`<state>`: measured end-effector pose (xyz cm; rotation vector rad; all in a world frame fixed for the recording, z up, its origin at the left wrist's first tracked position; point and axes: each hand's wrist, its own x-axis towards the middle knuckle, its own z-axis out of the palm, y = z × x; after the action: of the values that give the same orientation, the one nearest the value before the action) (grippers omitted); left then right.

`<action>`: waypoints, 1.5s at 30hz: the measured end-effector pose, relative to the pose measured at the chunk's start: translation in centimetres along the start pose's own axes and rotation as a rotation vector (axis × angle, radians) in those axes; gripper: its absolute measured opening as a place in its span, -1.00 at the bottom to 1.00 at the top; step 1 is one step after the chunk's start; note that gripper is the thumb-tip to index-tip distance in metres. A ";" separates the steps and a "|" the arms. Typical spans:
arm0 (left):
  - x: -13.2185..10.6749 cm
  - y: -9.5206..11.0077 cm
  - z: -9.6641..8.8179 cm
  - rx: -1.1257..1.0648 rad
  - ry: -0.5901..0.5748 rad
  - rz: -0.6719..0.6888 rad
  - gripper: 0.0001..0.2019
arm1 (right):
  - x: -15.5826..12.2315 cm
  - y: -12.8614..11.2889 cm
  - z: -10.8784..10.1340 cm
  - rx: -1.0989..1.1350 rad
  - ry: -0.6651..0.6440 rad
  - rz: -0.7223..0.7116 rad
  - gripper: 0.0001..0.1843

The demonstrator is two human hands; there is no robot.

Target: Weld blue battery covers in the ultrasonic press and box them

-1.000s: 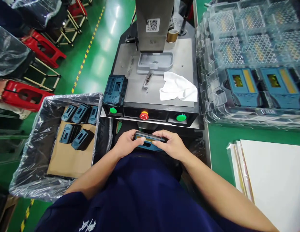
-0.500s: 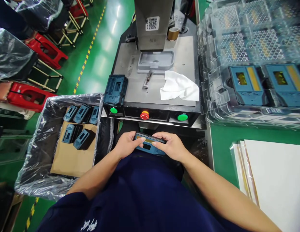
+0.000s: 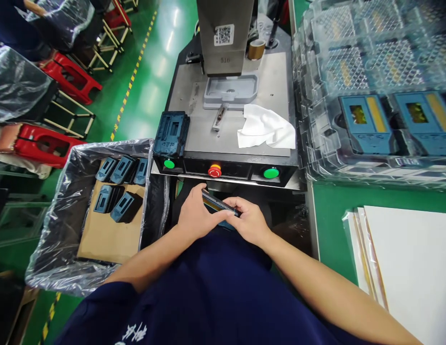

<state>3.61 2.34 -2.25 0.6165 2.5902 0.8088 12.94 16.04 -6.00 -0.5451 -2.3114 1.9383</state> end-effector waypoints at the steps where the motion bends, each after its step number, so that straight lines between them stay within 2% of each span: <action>1: 0.0 0.1 0.1 0.014 0.014 0.001 -0.12 | -0.1 0.1 0.1 0.010 0.005 0.007 -0.81; 4: 0.4 0.2 0.1 0.064 0.026 -0.011 -0.20 | -0.1 0.2 0.2 0.053 0.009 0.029 -0.79; 9: 0.8 -0.2 -0.6 0.080 0.000 0.025 -0.61 | 0.0 0.4 0.1 0.184 -0.060 0.095 -0.73; 11: 0.9 -0.6 -0.7 0.082 0.017 0.047 -0.67 | 0.1 0.3 0.0 0.211 -0.080 0.118 -0.71; 14: 0.9 -1.2 -0.8 0.062 0.035 0.068 -0.66 | 0.1 0.2 0.1 0.220 -0.098 0.134 -0.70; 18: 0.7 -2.0 -0.8 -0.078 0.004 0.005 -0.61 | 0.1 0.2 0.2 0.214 -0.120 0.142 -0.70; 26: 0.9 -2.7 -0.7 -0.760 -0.078 -0.280 -0.46 | 0.3 0.2 0.0 0.244 -0.130 0.186 -0.65; 30: 1.1 -2.3 -1.3 -0.940 -0.147 -0.388 -0.42 | 0.4 0.3 0.1 0.330 -0.136 0.253 -0.63; 33: 1.0 -1.9 -1.7 -0.988 -0.182 -0.430 -0.40 | 0.4 0.4 0.2 0.409 -0.148 0.304 -0.61; 36: 0.9 -1.9 -1.6 -0.978 -0.198 -0.413 -0.44 | 0.4 0.3 0.2 0.469 -0.158 0.346 -0.61; 41: 0.8 -2.3 -1.0 -0.712 -0.221 -0.265 -0.55 | 0.3 0.3 0.2 0.519 -0.171 0.399 -0.58; 45: 0.9 -2.2 -1.1 -0.804 -0.219 -0.341 -0.50 | 0.5 0.4 0.1 0.626 -0.134 0.471 -0.56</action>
<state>1.71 0.69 -2.96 0.0164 1.8574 1.4257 12.55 16.16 -6.50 -0.9563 -1.5634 2.8065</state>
